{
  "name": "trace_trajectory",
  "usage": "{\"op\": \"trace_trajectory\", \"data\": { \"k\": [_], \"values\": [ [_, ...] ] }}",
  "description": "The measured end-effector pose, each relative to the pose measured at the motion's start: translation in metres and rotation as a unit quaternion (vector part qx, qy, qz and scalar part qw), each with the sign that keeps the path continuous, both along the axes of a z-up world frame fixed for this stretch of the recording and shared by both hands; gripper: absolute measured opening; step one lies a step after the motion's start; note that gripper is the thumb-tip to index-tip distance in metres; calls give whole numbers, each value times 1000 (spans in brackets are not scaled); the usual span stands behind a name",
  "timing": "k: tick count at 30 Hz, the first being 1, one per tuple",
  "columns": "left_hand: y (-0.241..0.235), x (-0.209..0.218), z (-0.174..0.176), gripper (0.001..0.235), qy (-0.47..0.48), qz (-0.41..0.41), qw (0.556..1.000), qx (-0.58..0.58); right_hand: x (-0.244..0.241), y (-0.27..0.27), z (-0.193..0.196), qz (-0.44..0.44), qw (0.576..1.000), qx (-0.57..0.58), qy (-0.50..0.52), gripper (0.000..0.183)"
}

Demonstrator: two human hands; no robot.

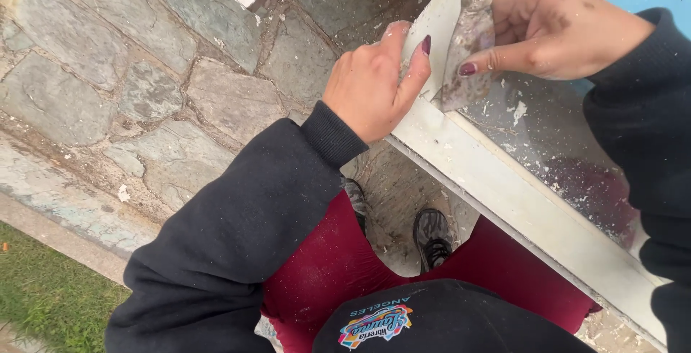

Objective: Scraping old white paint from a wooden window frame using a putty knife.

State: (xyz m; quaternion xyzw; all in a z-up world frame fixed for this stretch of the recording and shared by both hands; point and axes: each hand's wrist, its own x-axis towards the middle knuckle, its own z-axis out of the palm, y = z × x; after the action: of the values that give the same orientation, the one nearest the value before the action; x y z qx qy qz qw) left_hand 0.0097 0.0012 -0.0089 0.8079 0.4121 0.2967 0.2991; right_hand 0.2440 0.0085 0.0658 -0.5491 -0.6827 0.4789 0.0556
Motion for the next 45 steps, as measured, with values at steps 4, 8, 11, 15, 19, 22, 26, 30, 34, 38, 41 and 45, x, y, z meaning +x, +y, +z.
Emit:
{"op": "trace_trajectory", "data": {
  "k": [4, 8, 11, 15, 19, 22, 26, 30, 34, 38, 41, 45],
  "values": [
    [-2, 1, -3, 46, 6, 4, 1000, -9, 16, -9, -16, -50, 998, 9, 45, 18],
    [-2, -1, 1, 48, 9, 6, 1000, -13, 4, -22, -13, -63, 994, 57, 72, 19],
    [-3, 2, -2, 47, 13, 5, 1000, -17, 6, -18, -12, -49, 997, 53, 36, 17],
    [-2, 2, 0, 49, 12, 6, 1000, -5, 6, -12, -6, -29, 998, -28, 49, 25],
    [0, -1, 1, 48, 1, 0, 1000, -20, 13, -17, -17, -35, 999, -11, -19, 16],
    [-1, 0, -2, 44, -10, -5, 1000, -8, 11, -26, -16, -89, 992, 27, 80, 27],
    [1, 0, -1, 47, 1, -14, 1000, -4, 13, -25, -5, -76, 995, -34, -58, 14],
    [1, 1, -3, 48, 13, -6, 1000, 2, 11, -27, -19, -106, 992, 38, 49, 18],
    [1, 0, -5, 51, 2, -17, 1000, -10, 15, -25, -6, -86, 995, -52, 1, 20],
    [1, -1, -2, 52, 5, -22, 1000, -15, 6, -24, -6, -93, 994, -48, 8, 21],
    [1, -1, -5, 51, 1, -31, 999, -8, 12, -26, -8, -89, 995, -33, 25, 22],
    [2, -2, -4, 44, -15, -32, 999, 0, 29, -44, 0, -77, 975, -115, -175, 18]
  ]
}}
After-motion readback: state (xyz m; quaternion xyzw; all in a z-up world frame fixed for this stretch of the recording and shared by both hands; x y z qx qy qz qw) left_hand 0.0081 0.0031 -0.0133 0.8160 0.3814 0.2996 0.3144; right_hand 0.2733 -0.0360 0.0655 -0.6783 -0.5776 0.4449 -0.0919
